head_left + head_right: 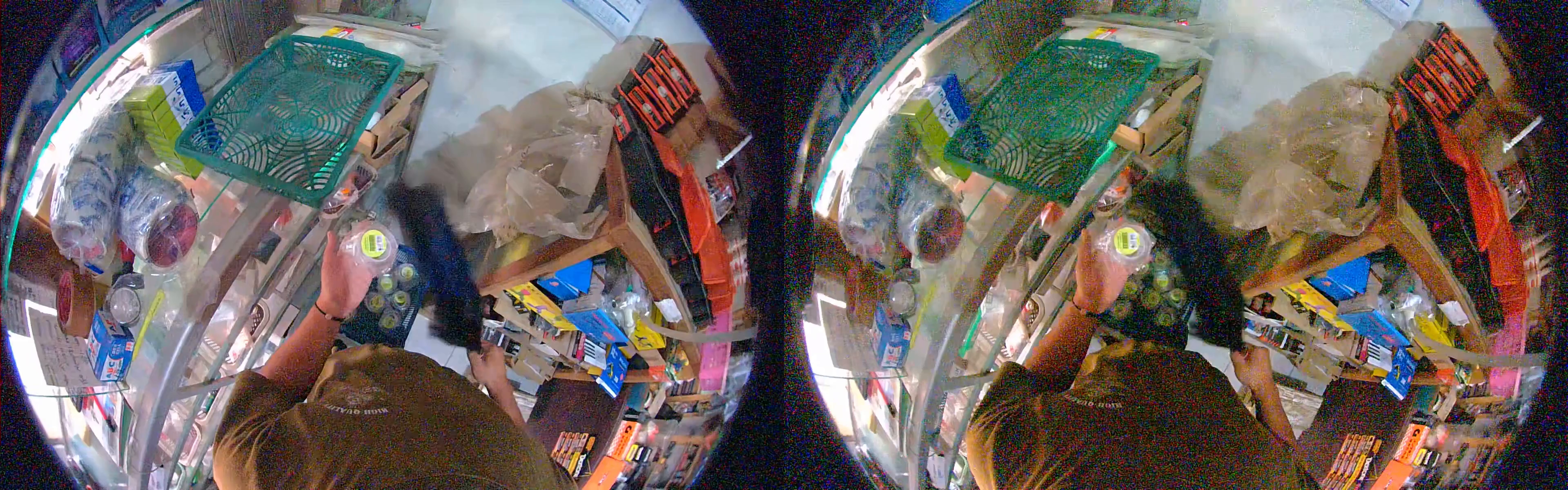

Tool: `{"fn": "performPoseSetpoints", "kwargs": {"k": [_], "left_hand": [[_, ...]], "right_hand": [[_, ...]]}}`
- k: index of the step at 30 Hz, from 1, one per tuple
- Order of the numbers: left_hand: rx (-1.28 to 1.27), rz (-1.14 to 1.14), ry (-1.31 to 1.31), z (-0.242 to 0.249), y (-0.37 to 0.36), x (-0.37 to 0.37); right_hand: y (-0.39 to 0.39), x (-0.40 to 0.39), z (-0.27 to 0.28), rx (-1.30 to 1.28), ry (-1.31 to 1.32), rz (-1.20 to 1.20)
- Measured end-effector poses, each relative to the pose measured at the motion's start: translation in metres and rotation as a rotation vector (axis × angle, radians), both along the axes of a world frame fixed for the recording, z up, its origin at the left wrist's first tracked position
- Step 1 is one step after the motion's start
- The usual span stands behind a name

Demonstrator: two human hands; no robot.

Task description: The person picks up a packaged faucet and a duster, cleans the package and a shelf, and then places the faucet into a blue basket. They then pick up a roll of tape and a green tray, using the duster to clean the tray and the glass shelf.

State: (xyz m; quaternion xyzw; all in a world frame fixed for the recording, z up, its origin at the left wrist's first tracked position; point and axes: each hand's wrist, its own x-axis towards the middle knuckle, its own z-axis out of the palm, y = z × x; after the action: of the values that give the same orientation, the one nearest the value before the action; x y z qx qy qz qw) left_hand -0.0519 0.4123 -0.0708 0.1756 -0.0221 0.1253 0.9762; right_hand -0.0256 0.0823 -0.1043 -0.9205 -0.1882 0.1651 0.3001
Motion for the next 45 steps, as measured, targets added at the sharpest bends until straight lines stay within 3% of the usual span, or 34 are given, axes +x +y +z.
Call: {"fn": "performPoseSetpoints", "kwargs": {"k": [2, 4, 5, 8, 9, 11, 13, 15, 17, 18, 20, 23, 25, 27, 28, 29, 31, 32, 33, 35, 37, 39, 42, 45], "left_hand": [[-0.085, 0.065, 0.087, 0.007, -0.003, 0.002], [-0.080, -0.069, -0.184, -0.001, 0.005, 0.000], [-0.372, -0.141, -0.169, 0.005, 0.002, 0.003], [0.084, 0.020, 0.039, 0.014, -0.001, 0.001], [0.088, 0.021, 0.035, 0.012, -0.001, 0.003], [0.040, -0.104, 0.033, 0.010, -0.003, 0.007], [0.049, -0.105, 0.026, 0.020, -0.015, 0.003], [-0.017, -0.209, -0.003, 0.031, -0.023, 0.001], [-0.035, -0.243, -0.011, 0.016, -0.028, 0.005], [0.012, -0.301, -0.071, 0.012, -0.029, 0.006], [0.074, -0.290, -0.050, 0.024, -0.035, 0.005], [0.155, -0.287, -0.108, 0.027, -0.029, 0.004], [0.242, -0.157, -0.004, 0.026, -0.031, 0.000], [0.455, 0.060, 0.211, 0.034, -0.029, -0.004], [0.648, 0.212, 0.111, 0.038, -0.023, -0.008], [0.654, 0.222, 0.111, 0.054, -0.015, -0.018], [1.468, 0.769, 0.124, 0.089, 0.002, -0.042], [1.506, 0.938, 0.167, 0.099, 0.007, -0.047], [1.510, 0.945, 0.171, 0.107, 0.012, -0.046], [1.765, 1.334, 0.431, 0.123, 0.024, -0.041], [1.735, 1.324, 0.515, 0.138, 0.034, -0.034], [2.109, 1.344, 0.583, 0.131, 0.049, -0.029], [2.057, 1.268, 0.540, 0.125, 0.055, -0.027], [2.024, 1.222, 0.548, 0.128, 0.055, -0.032]], "right_hand": [[0.000, -0.001, -0.001, 0.061, -0.083, 0.090], [0.002, -0.002, 0.005, -0.072, -0.054, 0.069], [0.002, -0.002, -0.001, -0.070, -0.056, 0.067], [0.006, 0.000, -0.017, 0.117, 0.134, -0.288], [0.012, 0.001, -0.017, 0.121, 0.130, -0.287], [0.034, 0.002, -0.007, 0.368, 0.271, -0.328], [0.074, 0.007, 0.023, 0.510, 0.133, -0.235], [0.118, 0.011, 0.078, 0.702, 0.255, -0.233], [0.144, 0.019, 0.102, 0.725, 0.309, -0.182], [0.153, 0.024, 0.106, 0.724, 0.310, -0.169], [0.167, 0.032, 0.110, 0.730, -0.143, 0.131], [0.170, 0.046, 0.087, 0.521, -0.142, 0.123], [0.175, 0.051, 0.083, 0.611, -0.163, 0.161], [0.181, 0.043, 0.119, 0.623, 0.163, 0.007], [0.186, 0.042, 0.134, 0.749, 0.164, 0.055], [0.188, 0.046, 0.142, 0.706, 0.126, 0.027], [0.192, 0.058, 0.156, 0.723, -0.055, 0.037], [0.193, 0.064, 0.160, 0.685, -0.118, -0.013], [0.196, 0.073, 0.169, 0.698, -0.134, -0.003], [0.203, 0.086, 0.186, 0.872, -0.083, 0.074], [0.209, 0.096, 0.196, 0.906, -0.087, 0.116], [0.211, 0.104, 0.198, 0.938, -0.091, 0.161], [0.215, 0.107, 0.201, 0.983, -0.152, 0.257], [0.212, 0.096, 0.210, 0.851, -0.018, 0.208]]}}
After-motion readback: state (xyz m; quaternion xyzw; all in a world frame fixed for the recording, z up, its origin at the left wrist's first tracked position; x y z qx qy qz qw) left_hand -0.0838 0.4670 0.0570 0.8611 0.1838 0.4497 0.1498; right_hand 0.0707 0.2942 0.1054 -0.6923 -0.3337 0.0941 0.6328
